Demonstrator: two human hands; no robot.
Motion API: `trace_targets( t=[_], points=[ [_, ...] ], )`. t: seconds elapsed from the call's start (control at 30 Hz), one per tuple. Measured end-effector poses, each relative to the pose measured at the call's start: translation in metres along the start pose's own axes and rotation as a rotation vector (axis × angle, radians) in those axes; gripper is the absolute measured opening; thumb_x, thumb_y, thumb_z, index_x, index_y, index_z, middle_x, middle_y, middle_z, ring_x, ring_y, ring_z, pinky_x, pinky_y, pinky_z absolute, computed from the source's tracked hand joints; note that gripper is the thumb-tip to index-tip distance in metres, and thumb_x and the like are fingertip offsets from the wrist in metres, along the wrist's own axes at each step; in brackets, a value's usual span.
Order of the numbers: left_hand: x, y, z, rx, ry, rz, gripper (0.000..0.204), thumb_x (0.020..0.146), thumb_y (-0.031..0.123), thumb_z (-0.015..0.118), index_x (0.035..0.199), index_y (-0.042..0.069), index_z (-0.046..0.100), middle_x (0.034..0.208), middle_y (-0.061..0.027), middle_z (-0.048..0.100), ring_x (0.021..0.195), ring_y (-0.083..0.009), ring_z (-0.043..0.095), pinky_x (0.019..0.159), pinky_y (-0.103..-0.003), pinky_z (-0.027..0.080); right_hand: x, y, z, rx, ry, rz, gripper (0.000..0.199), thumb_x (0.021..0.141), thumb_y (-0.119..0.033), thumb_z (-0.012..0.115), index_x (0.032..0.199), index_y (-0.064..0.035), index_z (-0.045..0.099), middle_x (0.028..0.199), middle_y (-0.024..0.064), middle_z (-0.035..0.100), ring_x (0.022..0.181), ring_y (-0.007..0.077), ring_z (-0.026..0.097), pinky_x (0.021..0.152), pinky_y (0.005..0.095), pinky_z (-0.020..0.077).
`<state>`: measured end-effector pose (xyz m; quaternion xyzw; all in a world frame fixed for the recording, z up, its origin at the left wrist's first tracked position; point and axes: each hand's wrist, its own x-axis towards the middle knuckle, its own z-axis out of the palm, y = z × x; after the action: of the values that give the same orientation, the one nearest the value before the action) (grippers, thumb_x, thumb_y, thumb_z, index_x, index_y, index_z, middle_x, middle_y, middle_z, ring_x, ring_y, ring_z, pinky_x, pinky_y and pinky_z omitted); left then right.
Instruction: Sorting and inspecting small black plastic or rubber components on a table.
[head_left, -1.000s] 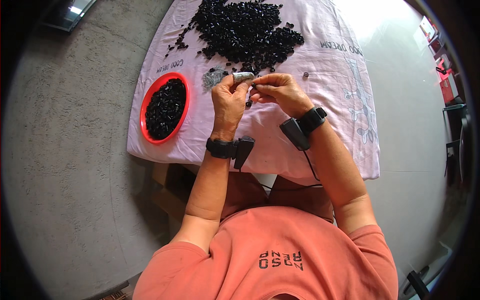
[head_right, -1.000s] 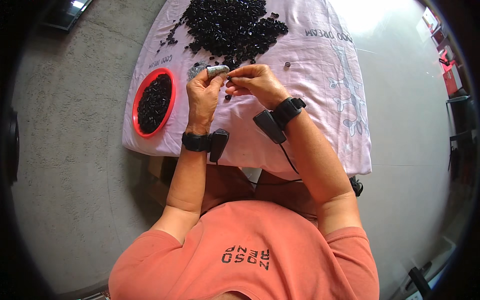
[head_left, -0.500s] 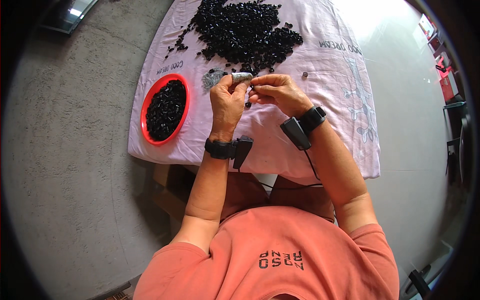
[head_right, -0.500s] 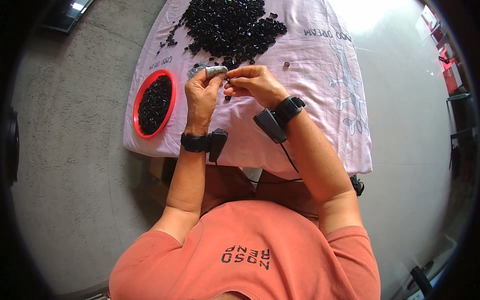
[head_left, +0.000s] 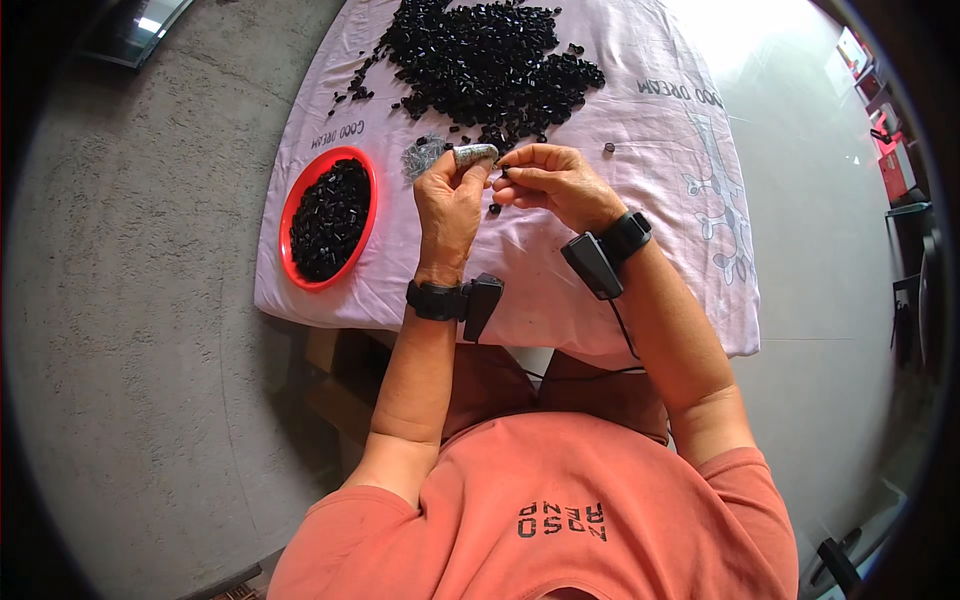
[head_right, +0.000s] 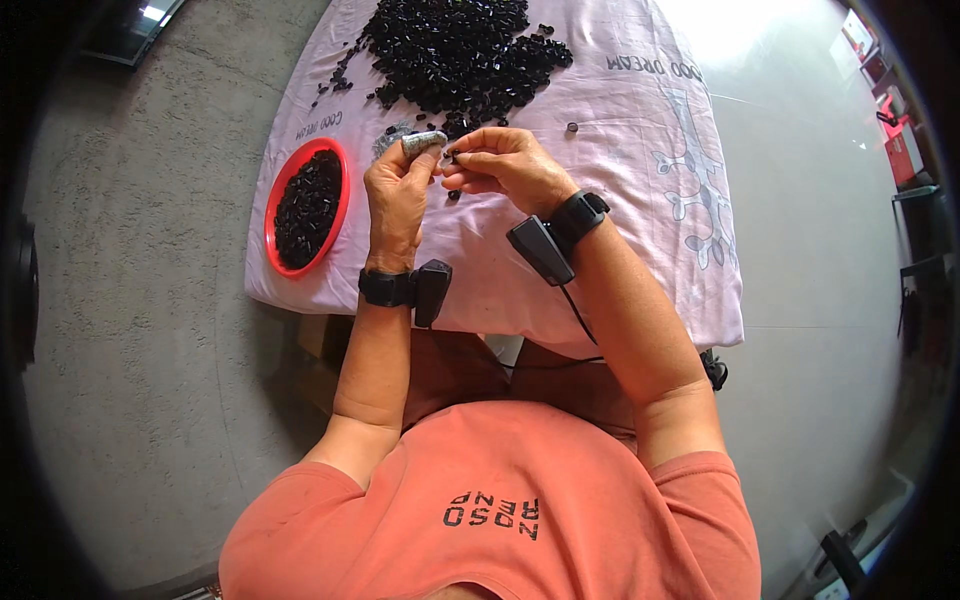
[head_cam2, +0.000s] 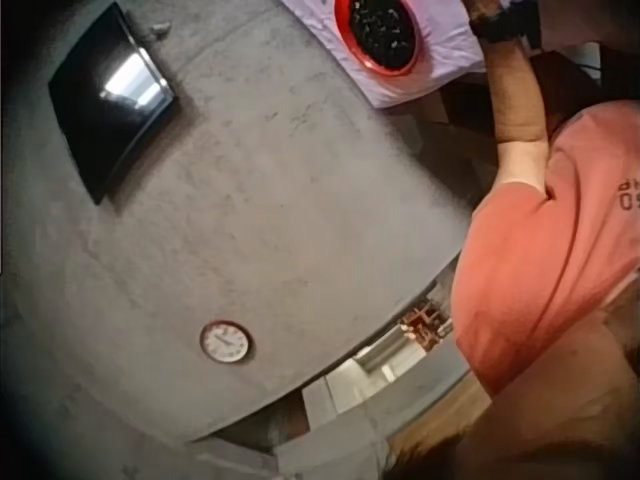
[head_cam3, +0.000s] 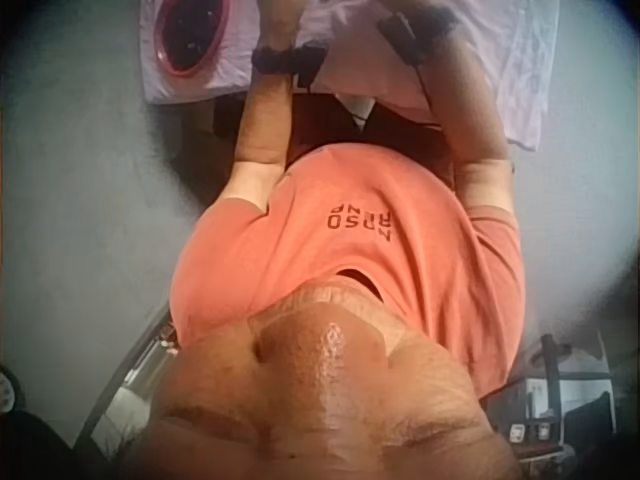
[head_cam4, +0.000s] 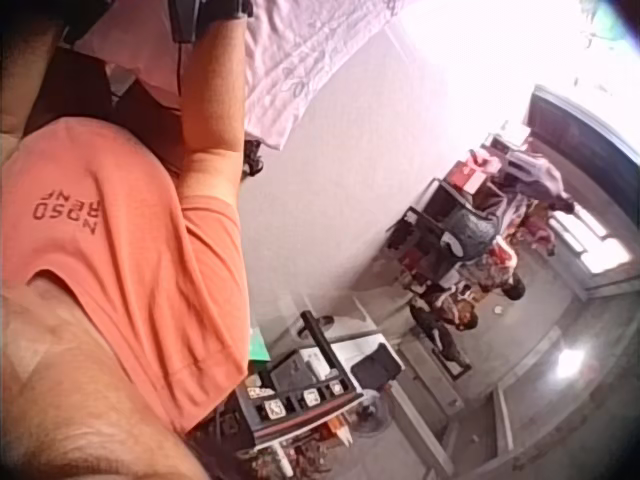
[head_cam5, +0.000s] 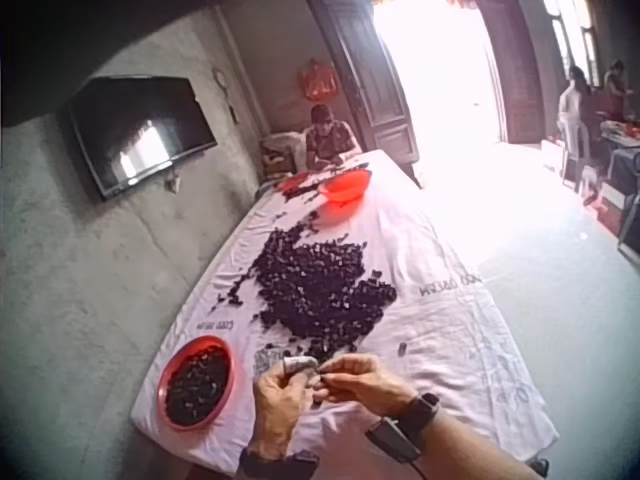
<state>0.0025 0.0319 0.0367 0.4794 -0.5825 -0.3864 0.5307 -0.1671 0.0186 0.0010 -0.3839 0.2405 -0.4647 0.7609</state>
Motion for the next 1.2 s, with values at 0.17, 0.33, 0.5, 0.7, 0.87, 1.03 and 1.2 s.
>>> trace_targets(
  t=[0.17,0.33,0.5,0.7,0.87,1.03,1.2],
  points=[
    [-0.001,-0.002,0.000,-0.009,-0.003,0.004,0.010,0.090,0.005,0.066,0.096,-0.002,0.070,0.083,-0.0022,0.069,0.072,-0.0068,0.060,0.065,-0.023,0.049,0.000,0.000,-0.001,0.035,-0.016,-0.016,0.018,0.098,-0.012,0.058,0.110,0.0011,0.060,0.100,0.0130,0.070,0.089,0.0192,0.072,0.078,0.0276,0.0588],
    [-0.004,0.000,0.001,-0.027,-0.013,0.011,0.009,0.090,0.005,0.066,0.095,-0.001,0.070,0.083,-0.0016,0.069,0.072,-0.0060,0.059,0.065,-0.022,0.048,0.000,-0.001,-0.002,0.090,-0.025,-0.029,0.016,0.098,-0.014,0.058,0.106,-0.0006,0.060,0.101,0.0132,0.070,0.088,0.0191,0.072,0.076,0.0270,0.0584],
    [-0.006,0.006,0.006,0.007,-0.024,-0.008,0.010,0.091,0.003,0.064,0.098,0.001,0.071,0.082,0.0014,0.066,0.071,-0.0053,0.056,0.065,-0.021,0.044,0.005,0.006,-0.012,0.088,-0.008,-0.050,0.014,0.097,-0.014,0.060,0.105,-0.0024,0.062,0.095,0.0078,0.069,0.079,0.0123,0.067,0.073,0.0235,0.0562],
    [-0.007,0.008,0.009,-0.029,-0.019,-0.009,0.009,0.092,0.004,0.064,0.098,0.001,0.070,0.082,0.0003,0.066,0.071,-0.0059,0.057,0.065,-0.021,0.045,0.003,0.005,-0.006,0.142,-0.001,-0.076,0.018,0.097,-0.011,0.060,0.110,-0.0009,0.064,0.091,0.0051,0.067,0.076,0.0089,0.064,0.072,0.0211,0.0549],
    [-0.006,0.007,0.011,-0.055,-0.031,0.016,0.009,0.092,0.004,0.064,0.098,0.000,0.069,0.082,-0.0015,0.068,0.072,-0.0067,0.060,0.067,-0.021,0.047,0.003,0.003,-0.008,0.157,0.005,-0.063,0.020,0.096,-0.007,0.060,0.114,0.0018,0.062,0.094,0.0081,0.068,0.079,0.0110,0.066,0.074,0.0221,0.0567],
    [-0.005,0.006,0.009,-0.026,-0.021,0.033,0.009,0.092,0.002,0.063,0.098,0.000,0.069,0.083,-0.0024,0.068,0.073,-0.0074,0.062,0.069,-0.021,0.049,0.002,0.001,-0.005,0.172,0.020,-0.052,0.019,0.095,-0.004,0.059,0.112,0.0042,0.061,0.096,0.0116,0.069,0.082,0.0138,0.069,0.077,0.0249,0.0584],
    [-0.003,0.004,0.008,-0.029,-0.007,0.055,0.009,0.091,0.001,0.063,0.098,-0.002,0.068,0.084,-0.0039,0.070,0.074,-0.0074,0.063,0.066,-0.023,0.051,0.001,0.000,-0.002,0.099,0.010,-0.041,0.017,0.097,-0.007,0.059,0.111,0.0013,0.061,0.097,0.0100,0.068,0.081,0.0117,0.067,0.076,0.0225,0.0576]
  ],
)
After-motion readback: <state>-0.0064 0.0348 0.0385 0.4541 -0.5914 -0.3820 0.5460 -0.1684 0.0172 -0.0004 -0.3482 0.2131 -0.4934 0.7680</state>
